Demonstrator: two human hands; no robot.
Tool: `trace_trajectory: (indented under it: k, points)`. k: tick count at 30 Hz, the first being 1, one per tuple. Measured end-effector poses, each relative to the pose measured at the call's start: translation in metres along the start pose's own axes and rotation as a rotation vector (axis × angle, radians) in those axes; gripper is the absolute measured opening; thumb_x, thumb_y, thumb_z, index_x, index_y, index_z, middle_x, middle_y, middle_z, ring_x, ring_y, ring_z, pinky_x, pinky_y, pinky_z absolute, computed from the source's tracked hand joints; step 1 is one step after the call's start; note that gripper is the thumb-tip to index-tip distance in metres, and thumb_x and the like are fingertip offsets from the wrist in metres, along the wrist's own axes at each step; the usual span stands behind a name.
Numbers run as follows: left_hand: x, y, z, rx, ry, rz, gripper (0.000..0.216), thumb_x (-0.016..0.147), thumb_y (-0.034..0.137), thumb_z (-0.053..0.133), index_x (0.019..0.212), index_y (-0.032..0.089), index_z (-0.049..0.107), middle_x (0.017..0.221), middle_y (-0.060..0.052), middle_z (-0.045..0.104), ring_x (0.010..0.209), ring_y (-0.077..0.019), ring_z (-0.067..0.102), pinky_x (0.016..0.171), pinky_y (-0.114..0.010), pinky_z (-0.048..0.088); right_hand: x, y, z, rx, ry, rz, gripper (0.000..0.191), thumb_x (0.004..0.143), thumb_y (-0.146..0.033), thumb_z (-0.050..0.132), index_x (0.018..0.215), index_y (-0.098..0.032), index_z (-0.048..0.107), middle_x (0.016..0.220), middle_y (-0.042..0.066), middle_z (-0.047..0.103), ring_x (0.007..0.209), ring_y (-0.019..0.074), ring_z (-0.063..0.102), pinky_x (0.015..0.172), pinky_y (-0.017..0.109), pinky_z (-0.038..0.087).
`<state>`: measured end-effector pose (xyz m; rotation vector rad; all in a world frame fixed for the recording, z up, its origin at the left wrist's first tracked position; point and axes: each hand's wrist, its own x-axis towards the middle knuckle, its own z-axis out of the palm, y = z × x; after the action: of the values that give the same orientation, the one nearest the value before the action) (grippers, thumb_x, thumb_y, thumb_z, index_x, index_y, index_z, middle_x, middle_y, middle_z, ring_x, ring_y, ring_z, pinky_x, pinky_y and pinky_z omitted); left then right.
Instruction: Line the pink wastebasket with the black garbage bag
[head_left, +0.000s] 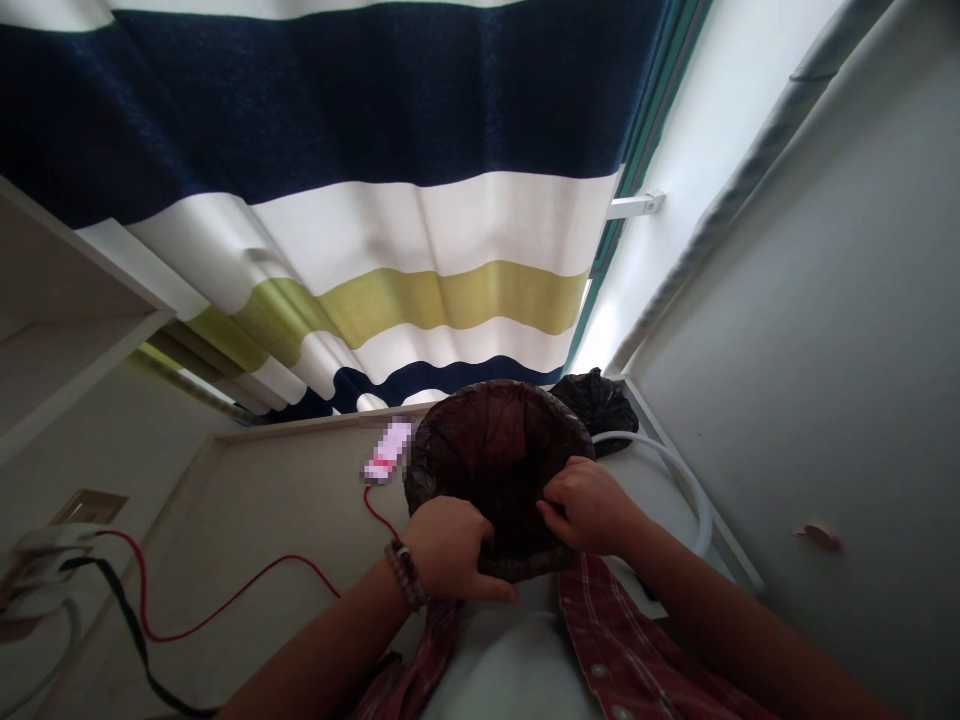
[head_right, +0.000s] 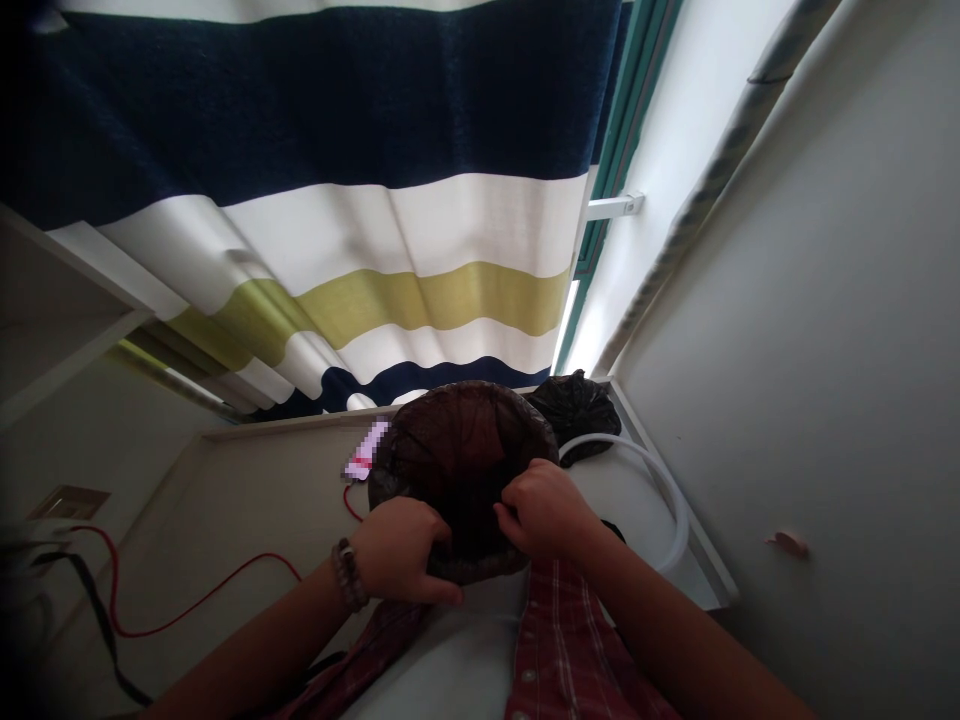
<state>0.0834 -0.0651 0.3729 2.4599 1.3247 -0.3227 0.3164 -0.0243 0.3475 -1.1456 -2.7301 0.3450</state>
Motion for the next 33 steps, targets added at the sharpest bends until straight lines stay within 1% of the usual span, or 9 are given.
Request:
trace_trajectory:
  k: [5,10,22,33]
  points:
    - [-0.0002,-0.0002,0.0017,0.016,0.019,0.014,0.076,0.061,0.090,0.041,0.074,0.021,0.071,0.070,-0.010,0.068,0.066,-0.0301,0.064,0.060,-0.036,0.043,0.0009,-0.0009,-0.0022,0.000,-0.015,0.012,0.029,0.083,-0.032,0.052,0.060,-0.016,0.059,0.065,0.003,0.064,0.063,0.0125,0.052,0.075,0.033,0.027]
    - [0.0004,0.0003,0.0017,0.012,0.002,0.021,0.078,0.061,0.090,0.040,0.075,0.021,0.072,0.070,-0.011,0.068,0.066,-0.0301,0.064,0.060,-0.037,0.043,0.0006,-0.0009,-0.0031,0.000,-0.018,0.020,0.029,0.083,-0.032,0.052,0.060,-0.016,0.059,0.066,0.003,0.064,0.063,0.0125,0.051,0.076,0.032,0.027]
    - [0.0005,-0.0025,0.0046,0.028,0.046,0.036,0.079,0.061,0.092,0.037,0.071,0.020,0.070,0.068,-0.009,0.067,0.064,-0.0293,0.064,0.056,-0.036,0.042,0.0009,-0.0012,-0.0027,-0.008,-0.036,0.021,0.028,0.083,-0.032,0.052,0.061,-0.016,0.059,0.067,0.003,0.065,0.065,0.0128,0.052,0.076,0.033,0.026]
    - [-0.0005,-0.0034,0.0069,0.020,0.052,0.048,0.080,0.062,0.092,0.035,0.073,0.022,0.071,0.068,-0.009,0.068,0.065,-0.0284,0.064,0.058,-0.036,0.041,0.0009,-0.0020,-0.0041,-0.017,-0.042,0.024,0.030,0.084,-0.033,0.050,0.060,-0.016,0.059,0.067,0.003,0.065,0.064,0.0125,0.051,0.076,0.032,0.026]
